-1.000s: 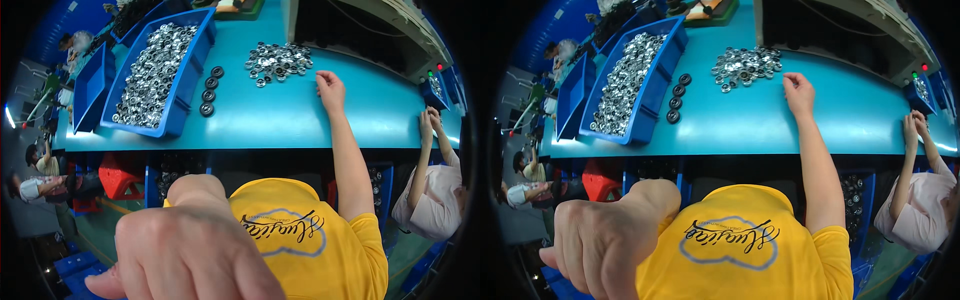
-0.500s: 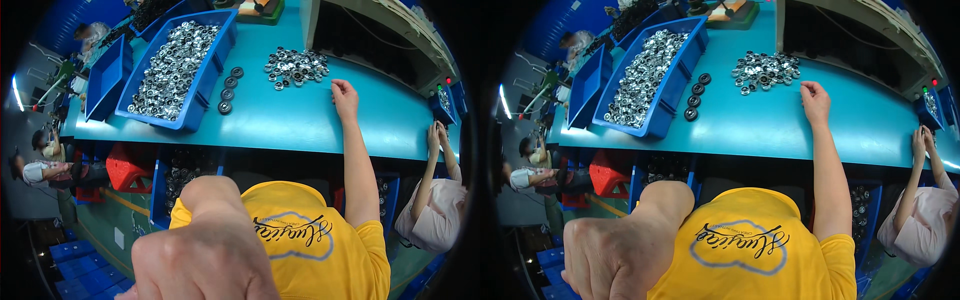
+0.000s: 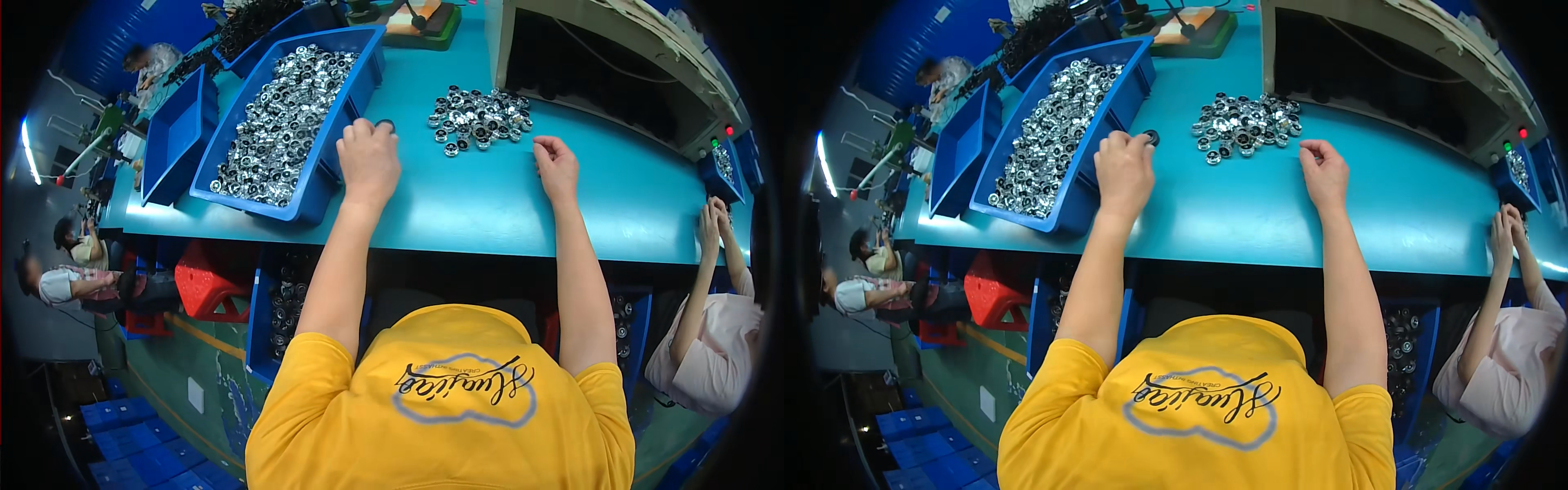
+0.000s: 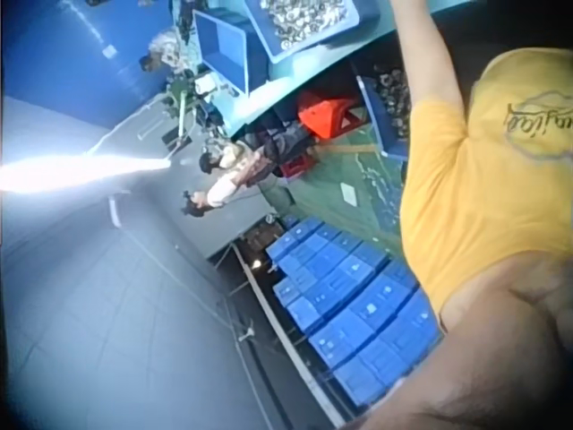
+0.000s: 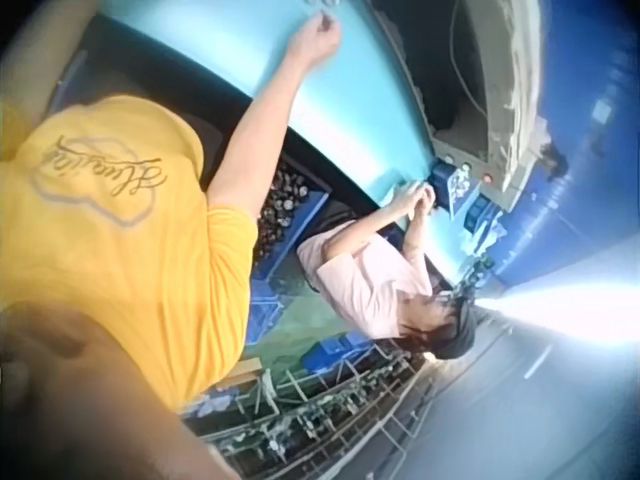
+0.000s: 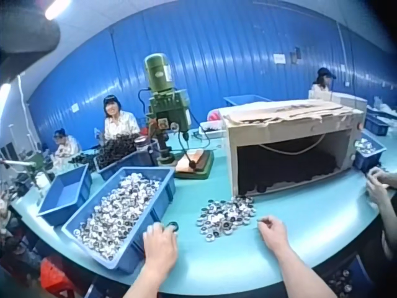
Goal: Manually assembling small mechanical components by inserting metal rings into black circular housings.
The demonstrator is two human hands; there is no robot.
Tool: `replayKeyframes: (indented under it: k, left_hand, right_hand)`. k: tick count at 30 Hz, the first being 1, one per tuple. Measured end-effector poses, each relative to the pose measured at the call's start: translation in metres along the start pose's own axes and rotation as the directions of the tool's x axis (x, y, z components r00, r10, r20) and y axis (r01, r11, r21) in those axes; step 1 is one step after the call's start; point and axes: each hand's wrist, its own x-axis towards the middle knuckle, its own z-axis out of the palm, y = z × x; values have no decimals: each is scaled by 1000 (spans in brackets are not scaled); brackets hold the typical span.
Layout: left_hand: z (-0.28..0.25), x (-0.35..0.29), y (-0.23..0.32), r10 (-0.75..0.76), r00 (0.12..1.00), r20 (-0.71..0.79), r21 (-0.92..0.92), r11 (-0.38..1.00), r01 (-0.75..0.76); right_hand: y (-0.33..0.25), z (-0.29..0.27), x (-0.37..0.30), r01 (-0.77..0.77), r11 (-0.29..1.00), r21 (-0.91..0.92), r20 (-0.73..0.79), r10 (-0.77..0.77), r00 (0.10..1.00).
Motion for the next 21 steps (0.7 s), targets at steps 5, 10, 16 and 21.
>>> replayKeyframes:
  k: [5,10,16,21]
  left_hand:
    - [44,9,-17,-29,994,103,121,993,17]
    - [47,7,-17,-40,998,49,118,992,34]
    - [36,20,-16,-11,984,179,198,980,-25]
    - [31,6,-5,-16,981,-195,24,999,21]
  right_hand:
    - [-1,-2,-3,11,1000,27,-15,-11,1000]
    - [-14,-3,-7,-14,1000,-12,1,14,1000]
    - [-14,0,-5,15,999,-37,1,-15,1000]
    - [-10,-2,-1,19,1000,-4,0,-19,1000]
